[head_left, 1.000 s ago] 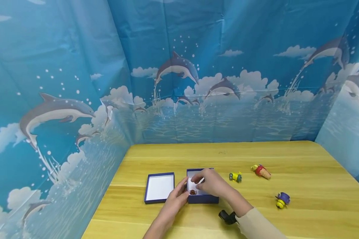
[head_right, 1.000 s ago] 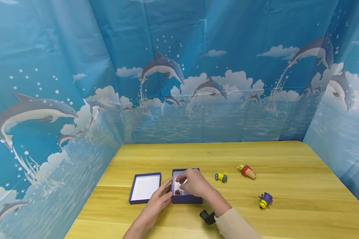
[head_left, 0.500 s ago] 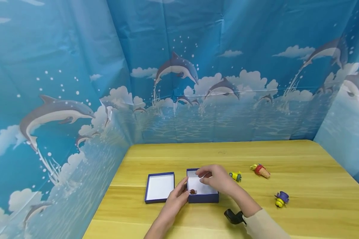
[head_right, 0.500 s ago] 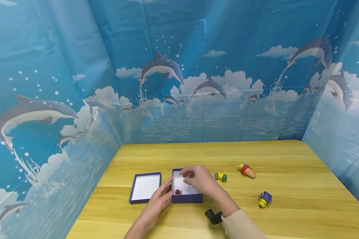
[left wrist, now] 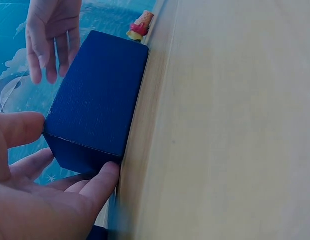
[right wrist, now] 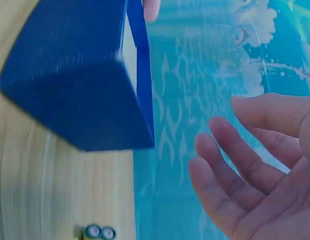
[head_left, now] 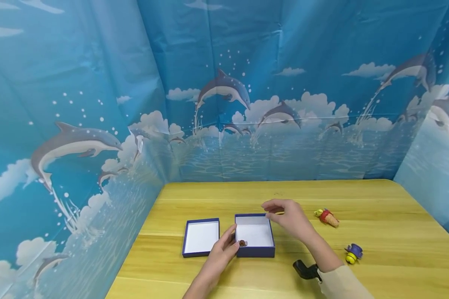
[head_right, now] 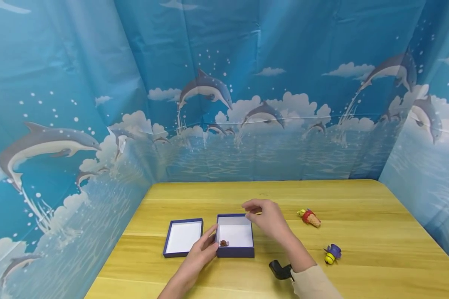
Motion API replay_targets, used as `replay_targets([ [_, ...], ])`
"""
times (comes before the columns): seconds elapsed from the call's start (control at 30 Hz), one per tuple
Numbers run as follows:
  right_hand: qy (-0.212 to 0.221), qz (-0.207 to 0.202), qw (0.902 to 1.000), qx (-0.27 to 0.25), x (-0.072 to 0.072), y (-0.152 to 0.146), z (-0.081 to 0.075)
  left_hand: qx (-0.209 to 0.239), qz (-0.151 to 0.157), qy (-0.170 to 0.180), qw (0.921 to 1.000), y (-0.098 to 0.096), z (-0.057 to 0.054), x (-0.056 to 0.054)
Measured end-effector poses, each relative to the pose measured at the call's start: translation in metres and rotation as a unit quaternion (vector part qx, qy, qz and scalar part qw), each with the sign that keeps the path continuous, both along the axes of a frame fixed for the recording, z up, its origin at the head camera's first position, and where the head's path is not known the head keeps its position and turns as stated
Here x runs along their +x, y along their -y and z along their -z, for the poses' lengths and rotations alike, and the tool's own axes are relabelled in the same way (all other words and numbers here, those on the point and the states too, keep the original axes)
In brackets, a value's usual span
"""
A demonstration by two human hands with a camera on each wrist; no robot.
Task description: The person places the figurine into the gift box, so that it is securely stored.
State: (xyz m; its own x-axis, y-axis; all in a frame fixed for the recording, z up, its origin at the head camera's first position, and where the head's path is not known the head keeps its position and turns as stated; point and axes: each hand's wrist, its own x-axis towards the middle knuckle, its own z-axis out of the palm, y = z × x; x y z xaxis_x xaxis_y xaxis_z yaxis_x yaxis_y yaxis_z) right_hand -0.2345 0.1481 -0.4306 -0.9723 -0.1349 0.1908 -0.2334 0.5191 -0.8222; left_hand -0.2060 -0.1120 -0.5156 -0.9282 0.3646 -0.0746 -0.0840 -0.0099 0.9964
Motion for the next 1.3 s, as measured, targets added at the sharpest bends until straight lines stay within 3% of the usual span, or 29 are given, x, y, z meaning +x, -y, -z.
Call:
replay_targets([
  [0.17, -0.01, 0.014, 0.9999, 0.002, -0.002, -0.022, 0.007, 0.005, -0.001, 0.006, 1.0, -0.002, 0.002, 0.0],
  [0.6, -0.017, 0.037, 0.9957, 0.084, -0.006, -0.065, 0.023, 0.011, 0.016, -0.005, 0.9998, 0.002, 0.001, 0.0],
  [0.97, 0.031, 0.011, 0.9934, 0.11, -0.007, -0.08, 0.044, 0.001, 0.02, -0.002, 0.9998, 0.004, 0.002, -0.002],
  [1.3, 0.054, -0.011, 0.9927, 0.107, -0.013, -0.083, 0.051, -0.002, 0.022, -0.006, 0.9997, 0.004, 0.001, -0.003],
])
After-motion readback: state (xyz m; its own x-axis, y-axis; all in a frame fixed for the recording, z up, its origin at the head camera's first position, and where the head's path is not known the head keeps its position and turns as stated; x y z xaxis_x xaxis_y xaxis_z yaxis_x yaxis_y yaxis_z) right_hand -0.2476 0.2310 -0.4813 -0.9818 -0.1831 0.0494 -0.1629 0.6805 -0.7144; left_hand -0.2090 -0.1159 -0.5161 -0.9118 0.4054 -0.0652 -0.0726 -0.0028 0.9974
